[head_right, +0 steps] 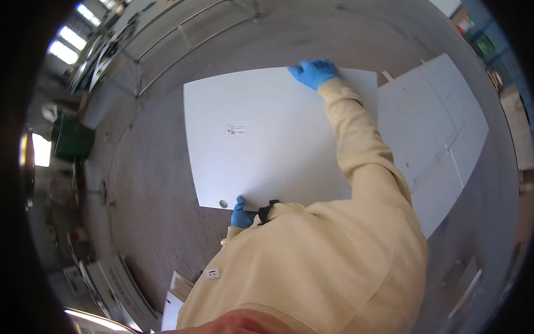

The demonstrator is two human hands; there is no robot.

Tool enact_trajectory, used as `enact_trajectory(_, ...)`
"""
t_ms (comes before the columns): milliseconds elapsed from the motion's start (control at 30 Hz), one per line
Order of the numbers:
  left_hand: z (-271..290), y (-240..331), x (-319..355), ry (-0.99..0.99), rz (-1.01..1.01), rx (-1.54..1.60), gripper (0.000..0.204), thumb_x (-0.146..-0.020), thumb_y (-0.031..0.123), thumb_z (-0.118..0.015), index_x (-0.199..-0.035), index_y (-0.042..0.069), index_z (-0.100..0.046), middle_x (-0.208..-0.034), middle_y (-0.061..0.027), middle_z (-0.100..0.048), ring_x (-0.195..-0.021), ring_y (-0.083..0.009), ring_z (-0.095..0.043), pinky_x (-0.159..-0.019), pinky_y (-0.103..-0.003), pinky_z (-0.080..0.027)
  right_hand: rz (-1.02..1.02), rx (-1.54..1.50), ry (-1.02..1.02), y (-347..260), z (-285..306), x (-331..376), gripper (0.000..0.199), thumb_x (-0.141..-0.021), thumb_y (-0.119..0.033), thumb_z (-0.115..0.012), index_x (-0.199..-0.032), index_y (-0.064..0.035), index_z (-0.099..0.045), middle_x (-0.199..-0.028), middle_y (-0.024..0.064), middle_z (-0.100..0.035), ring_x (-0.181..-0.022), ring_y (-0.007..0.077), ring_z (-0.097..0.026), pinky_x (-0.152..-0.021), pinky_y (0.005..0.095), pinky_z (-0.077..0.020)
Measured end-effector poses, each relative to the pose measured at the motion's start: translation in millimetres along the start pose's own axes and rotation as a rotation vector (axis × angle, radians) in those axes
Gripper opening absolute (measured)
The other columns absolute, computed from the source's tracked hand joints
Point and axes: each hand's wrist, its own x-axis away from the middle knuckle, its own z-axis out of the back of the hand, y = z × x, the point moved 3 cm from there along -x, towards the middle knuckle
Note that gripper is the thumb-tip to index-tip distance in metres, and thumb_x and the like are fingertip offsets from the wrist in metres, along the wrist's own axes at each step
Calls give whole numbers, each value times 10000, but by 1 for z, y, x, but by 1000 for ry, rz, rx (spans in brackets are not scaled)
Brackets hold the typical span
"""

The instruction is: The person wipes a large white plastic sheet with a cloth, flips it over, and continues wiping the other side. The person then stacks the cleaned sheet with other similar sheets.

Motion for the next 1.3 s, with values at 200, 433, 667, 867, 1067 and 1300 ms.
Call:
enact_trajectory(200,-66,153,-128,-170,216,-124,691,-975,523,-641,-1469,74,-464,-1458,-176,-541,-1301,-370,-549,-1088,-521,-487,-209,39,101,33,-25,-104,553,-966,-585,-475,-999,-115,-764,-1078,148,-746,-1054,360,-687,-999,465,-492)
enact_trajectory(433,-201,249,-254,-158,238,-576,698,-969,548,-638,-1466,88,-472,-1434,-161,-560,-1285,-359,-570,-1061,-506,-511,-428,65,258,120,2,-161,484,-972,-539,-514,-917,-122,-753,-919,126,-753,-883,338,-710,-829,457,-545)
enact_trajectory(667,-379,270,-380,-263,353,-706,763,-936,546,-689,-1490,81,-445,-1479,-155,-537,-1327,-339,-526,-1143,-481,-423,-640,77,406,238,25,-229,402,-959,-490,-573,-853,-138,-738,-868,109,-745,-813,344,-701,-757,444,-550)
enact_trajectory(867,-488,273,-472,-265,458,-664,686,-960,495,-679,-1452,63,-474,-1458,-172,-532,-1335,-379,-519,-1121,-544,-451,-679,119,433,325,30,-325,484,-954,-530,-559,-768,-117,-731,-795,110,-732,-779,342,-700,-749,446,-541)
enact_trajectory(1067,-621,251,-559,-269,470,-795,685,-966,505,-664,-1450,59,-476,-1483,-187,-514,-1344,-387,-506,-1149,-552,-418,-773,148,461,423,45,-385,420,-941,-506,-591,-794,-139,-732,-788,106,-728,-779,361,-691,-743,457,-544)
enact_trajectory(1300,-838,217,-695,-333,582,-954,702,-961,554,-654,-1440,67,-492,-1414,-152,-565,-1276,-358,-570,-1004,-499,-544,-1080,143,521,552,60,-416,411,-947,-551,-562,-938,-197,-771,-933,106,-757,-910,353,-709,-862,459,-544)
